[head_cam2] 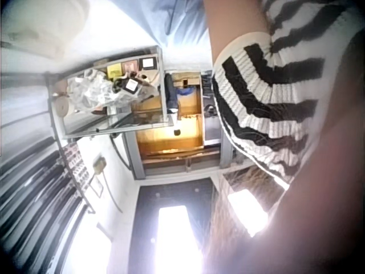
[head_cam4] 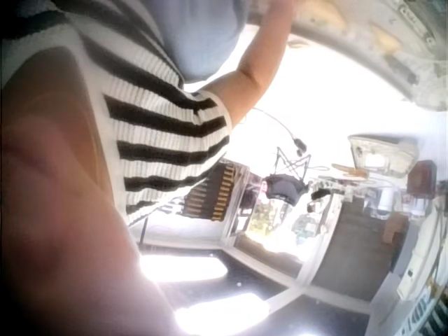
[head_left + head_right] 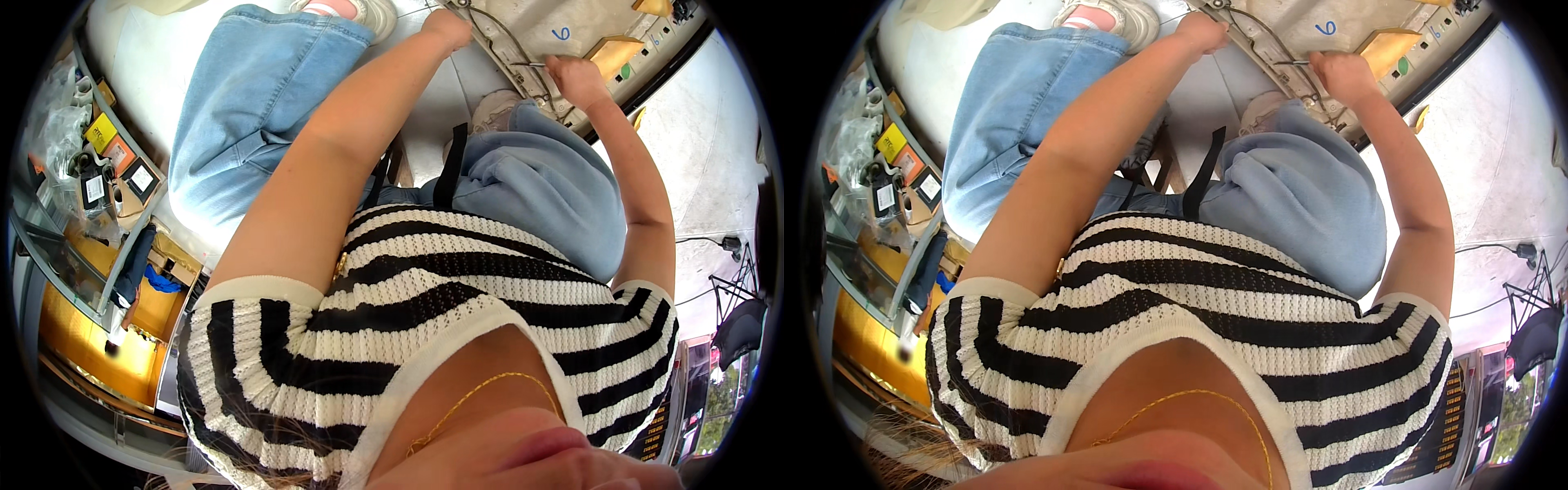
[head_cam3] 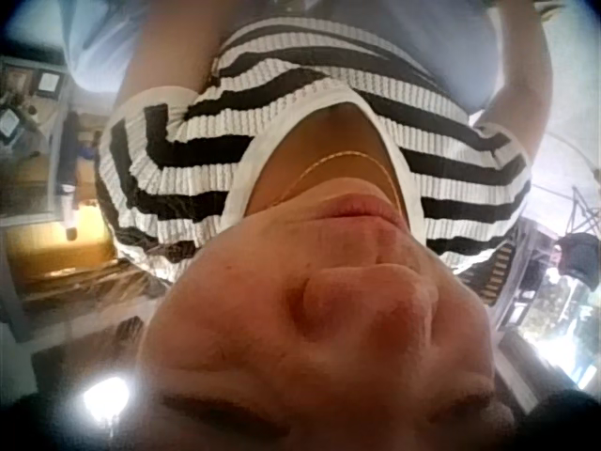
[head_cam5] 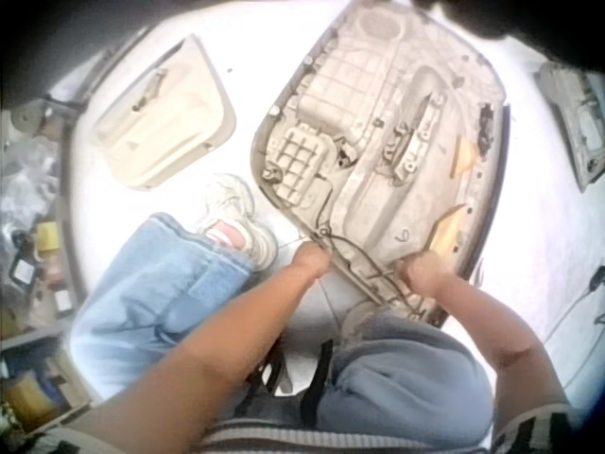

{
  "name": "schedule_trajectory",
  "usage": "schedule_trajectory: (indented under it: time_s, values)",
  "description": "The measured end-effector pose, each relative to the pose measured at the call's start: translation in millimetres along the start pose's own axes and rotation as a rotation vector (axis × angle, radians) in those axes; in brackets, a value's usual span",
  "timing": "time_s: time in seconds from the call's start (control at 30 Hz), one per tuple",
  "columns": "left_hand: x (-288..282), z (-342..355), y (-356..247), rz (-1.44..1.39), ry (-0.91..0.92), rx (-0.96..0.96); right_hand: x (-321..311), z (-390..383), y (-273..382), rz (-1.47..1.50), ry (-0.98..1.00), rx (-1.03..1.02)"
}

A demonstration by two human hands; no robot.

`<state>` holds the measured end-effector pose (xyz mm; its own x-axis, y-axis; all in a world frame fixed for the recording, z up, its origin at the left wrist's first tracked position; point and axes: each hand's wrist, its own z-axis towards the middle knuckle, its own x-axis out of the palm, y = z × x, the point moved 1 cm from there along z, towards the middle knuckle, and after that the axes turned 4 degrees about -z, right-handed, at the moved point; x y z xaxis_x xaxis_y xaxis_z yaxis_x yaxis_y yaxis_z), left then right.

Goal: The person is sitting on the floor and using a tool to pry and adjust components on a detached car door panel. They repeatedly work on the same area of the panel's interior structure.

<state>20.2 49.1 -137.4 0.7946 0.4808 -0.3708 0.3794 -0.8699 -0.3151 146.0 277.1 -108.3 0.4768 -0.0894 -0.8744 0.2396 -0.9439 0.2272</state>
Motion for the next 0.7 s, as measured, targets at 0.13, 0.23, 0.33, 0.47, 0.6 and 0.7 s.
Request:
schedule_trajectory:
  time_s: [0.13,0.23,0.33,0.47,0.6,0.7]
  values:
    - [-2,-1,-1,-0.002,-0.01,0.033,-2,6,-1,-0.031,-0.059,-0.035]
    - [7,21,19,-0.002,-0.005,0.074,-3,14,2,-0.024,-0.048,-0.028]
    - [5,23,15,0.087,0.001,0.098,-7,17,0,-0.059,-0.037,-0.024]
    - [0,7,1,0.052,0.021,0.044,-6,16,-1,-0.149,-0.021,-0.034]
    - [15,61,43,0.158,0.007,0.184,-13,25,4,-0.135,0.056,-0.087]
    - [20,62,40,0.463,-0.024,0.342,-8,21,3,-0.1,0.077,-0.077]
